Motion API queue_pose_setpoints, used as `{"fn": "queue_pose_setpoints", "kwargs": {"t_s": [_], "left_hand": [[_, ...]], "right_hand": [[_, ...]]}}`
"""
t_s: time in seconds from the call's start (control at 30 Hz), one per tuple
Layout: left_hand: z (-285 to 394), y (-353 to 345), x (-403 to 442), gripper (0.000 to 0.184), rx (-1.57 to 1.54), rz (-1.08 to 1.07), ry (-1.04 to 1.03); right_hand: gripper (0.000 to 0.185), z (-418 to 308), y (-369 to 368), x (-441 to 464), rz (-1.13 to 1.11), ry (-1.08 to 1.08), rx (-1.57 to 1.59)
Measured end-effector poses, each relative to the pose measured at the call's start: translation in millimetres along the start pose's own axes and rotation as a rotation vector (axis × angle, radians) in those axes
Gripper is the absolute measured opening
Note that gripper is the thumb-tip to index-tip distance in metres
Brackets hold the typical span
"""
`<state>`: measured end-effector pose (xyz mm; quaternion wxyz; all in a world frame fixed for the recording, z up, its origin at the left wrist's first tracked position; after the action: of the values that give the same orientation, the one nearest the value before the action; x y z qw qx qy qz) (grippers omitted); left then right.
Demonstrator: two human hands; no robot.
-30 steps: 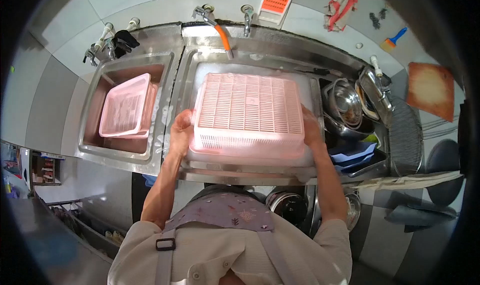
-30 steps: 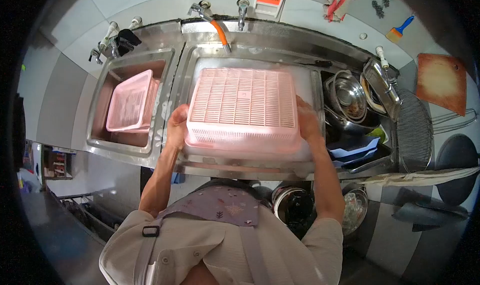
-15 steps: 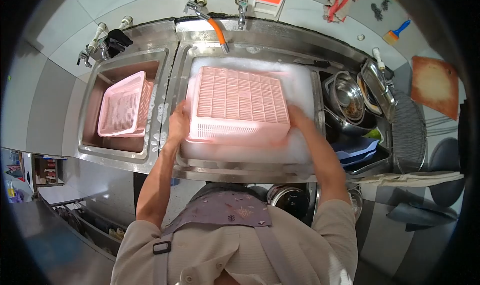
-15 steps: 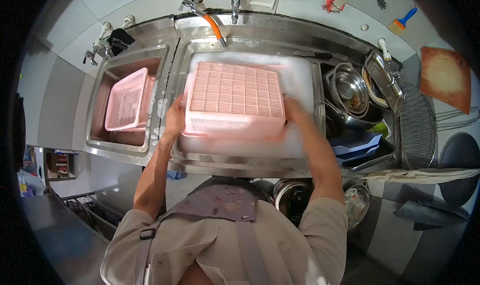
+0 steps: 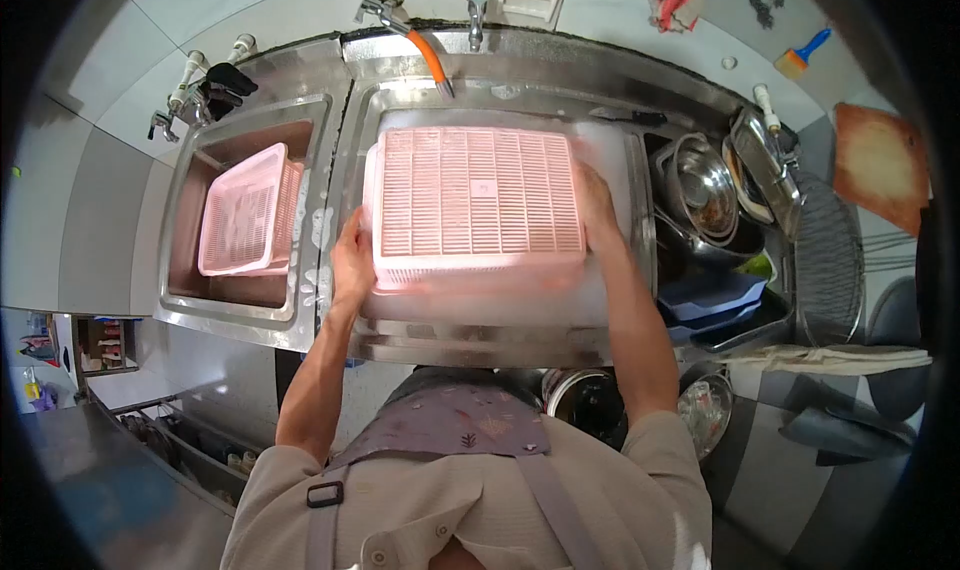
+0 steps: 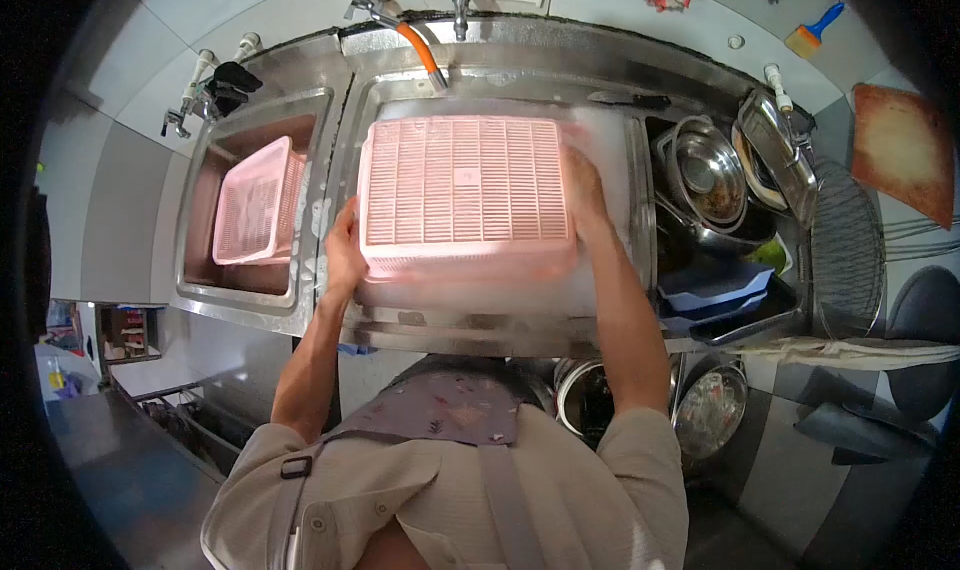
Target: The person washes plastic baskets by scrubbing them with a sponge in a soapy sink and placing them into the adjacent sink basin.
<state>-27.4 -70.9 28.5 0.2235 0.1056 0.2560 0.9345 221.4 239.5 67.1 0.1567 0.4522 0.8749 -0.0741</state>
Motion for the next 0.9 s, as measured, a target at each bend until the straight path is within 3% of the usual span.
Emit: {"fn": "queue_pose_setpoints", "kwargs": {"t_s": [0.03, 0.07, 0.1, 0.17, 0.2, 0.27, 0.3, 0.33, 0.43, 0.47, 0.53, 0.57, 0.63, 0.67, 0.73, 0.77, 0.8, 0.9], "left_hand": [[5, 2, 3, 0.041, -0.005, 0.031, -0.037], [7, 6, 0, 0.041, -0.006, 0.058, -0.066], [8, 10, -4, 0.041, -0.005, 0.079, -0.094], [0, 11, -1, 0.040, 0.015, 0.039, 0.016], [-6, 16, 1, 0.040, -0.091, 0.071, -0.033], [-1, 32, 2, 0.040, -0.315, 0.086, -0.060], [3, 46, 1, 0.040, -0.284, 0.062, 0.004], [9, 58, 2, 0.039, -0.316, 0.111, -0.030], [15, 81, 11, 0.038, -0.316, 0.185, -0.074], [17, 84, 15, 0.038, -0.299, 0.209, -0.085], [18, 89, 14, 0.037, -0.232, 0.210, -0.088], [21, 88, 17, 0.037, -0.178, 0.217, -0.107], [23, 85, 15, 0.036, -0.159, 0.237, -0.099], [24, 83, 16, 0.035, -0.137, 0.262, -0.085], [15, 75, 17, 0.034, -0.176, 0.231, -0.072], [13, 70, 18, 0.033, -0.207, 0.205, -0.065], [26, 67, 13, 0.030, -0.254, 0.126, 0.037], [37, 55, 4, 0.022, -0.316, 0.167, -0.001]], "right_hand": [[0.055, -13, -10, -5, -0.030, 0.149, -0.092], [0.057, 2, -12, 3, 0.185, 0.376, -0.453], [0.057, 3, -27, -17, 0.181, 0.369, -0.455], [0.054, -28, -75, -77, 0.041, 0.877, -0.780], [0.046, -16, -74, -67, -0.006, 0.839, -0.582], [0.040, 3, -25, -29, 0.225, 0.730, -0.366], [0.035, -7, 0, -25, 0.481, 0.562, -0.535], [0.034, 11, 23, 0, 0.535, 0.477, -0.656], [0.043, 63, -2, 14, 0.190, 0.489, -1.432], [0.043, 65, -8, 24, 0.189, 0.503, -1.426], [0.041, 128, -19, 30, -0.519, -0.046, -1.610], [0.041, 133, -16, 31, -0.511, -0.044, -1.611], [0.038, 114, 0, 34, -0.061, -0.003, -0.464], [0.025, 117, 16, 41, 0.263, -0.110, -0.215], [0.022, 43, 12, 10, 0.187, -0.084, 0.130], [0.021, 13, 6, -2, 0.201, 0.087, 0.226], [0.021, -18, -9, -22, 0.220, 0.131, 0.197], [0.021, -67, -73, -64, 0.173, 0.237, 0.194]]}}
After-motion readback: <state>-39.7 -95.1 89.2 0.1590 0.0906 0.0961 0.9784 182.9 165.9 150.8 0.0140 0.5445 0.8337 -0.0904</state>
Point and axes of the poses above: each hand's wrist, its own x-axis towards the middle knuckle, its own y-axis out of the back of the hand, z = x × y, the point moved 6 cm from there along x, towards the middle knuckle, and after that the axes turned 5 degrees about z, right-handed, at the moved point
